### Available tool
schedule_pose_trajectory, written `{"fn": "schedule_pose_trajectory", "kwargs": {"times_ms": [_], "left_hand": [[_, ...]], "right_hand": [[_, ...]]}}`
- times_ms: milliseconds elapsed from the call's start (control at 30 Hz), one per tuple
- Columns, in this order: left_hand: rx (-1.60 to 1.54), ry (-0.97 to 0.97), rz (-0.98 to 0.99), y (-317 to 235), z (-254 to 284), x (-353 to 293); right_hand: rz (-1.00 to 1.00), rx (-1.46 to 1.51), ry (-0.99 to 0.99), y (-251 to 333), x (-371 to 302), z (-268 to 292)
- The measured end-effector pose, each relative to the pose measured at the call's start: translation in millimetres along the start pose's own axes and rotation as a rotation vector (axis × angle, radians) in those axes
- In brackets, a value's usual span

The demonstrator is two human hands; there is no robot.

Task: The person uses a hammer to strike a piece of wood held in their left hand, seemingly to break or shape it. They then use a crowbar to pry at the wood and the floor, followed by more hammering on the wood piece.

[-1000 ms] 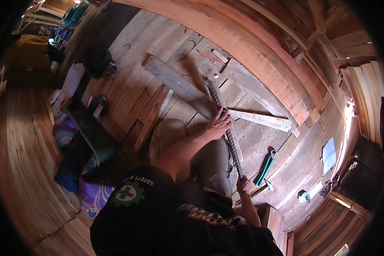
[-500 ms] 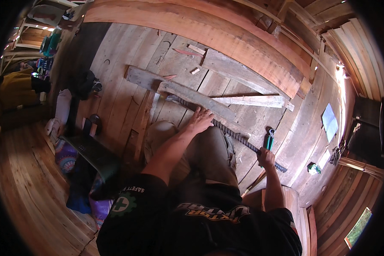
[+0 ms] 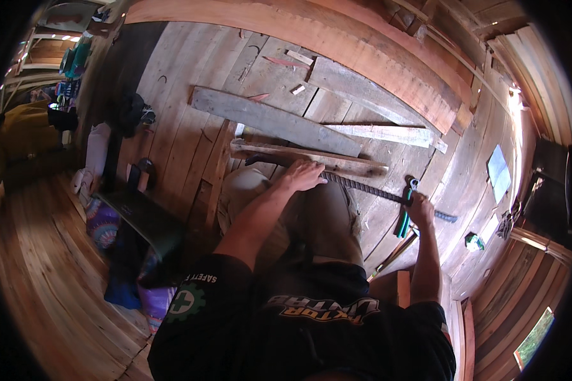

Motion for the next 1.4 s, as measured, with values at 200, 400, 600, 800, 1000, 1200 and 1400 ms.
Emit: {"fn": "schedule_pose_trajectory", "kwargs": {"times_ms": [200,400,600,800,1000,1200,1400], "left_hand": [[-0.167,-0.114,-0.032,-6.1,33.5,5.3],[-0.181,-0.232,0.059,-21.7,58.1,15.3],[-0.217,-0.359,0.135,7.6,36.0,16.5],[-0.215,-0.222,0.324,35.8,31.8,11.0],[-0.142,-0.236,0.372,40.9,49.9,-3.5],[-0.269,-0.345,0.456,52.0,89.0,8.8],[-0.982,-0.481,0.652,50.3,115.1,16.5]], "right_hand": [[0.157,-0.136,-0.171,22.4,30.4,66.0],[0.239,-0.118,-0.389,24.3,62.7,109.3],[0.216,0.051,-0.532,60.9,65.3,125.6],[0.036,0.254,-0.469,-8.9,19.9,47.5],[-0.892,0.306,-0.317,-148.7,-103.4,-111.8],[-1.17,0.313,0.098,-210.8,-225.4,-260.9],[-1.276,0.226,0.21,-169.8,-212.4,-282.2]]}}
Point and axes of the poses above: each hand's wrist, its own x-axis towards the middle knuckle, its own z-axis out of the back of the hand, y = z × x, the point moved 4 cm from there along x, towards the middle knuckle, and after that the axes turned 7 degrees about -z, right-handed, at the moved point
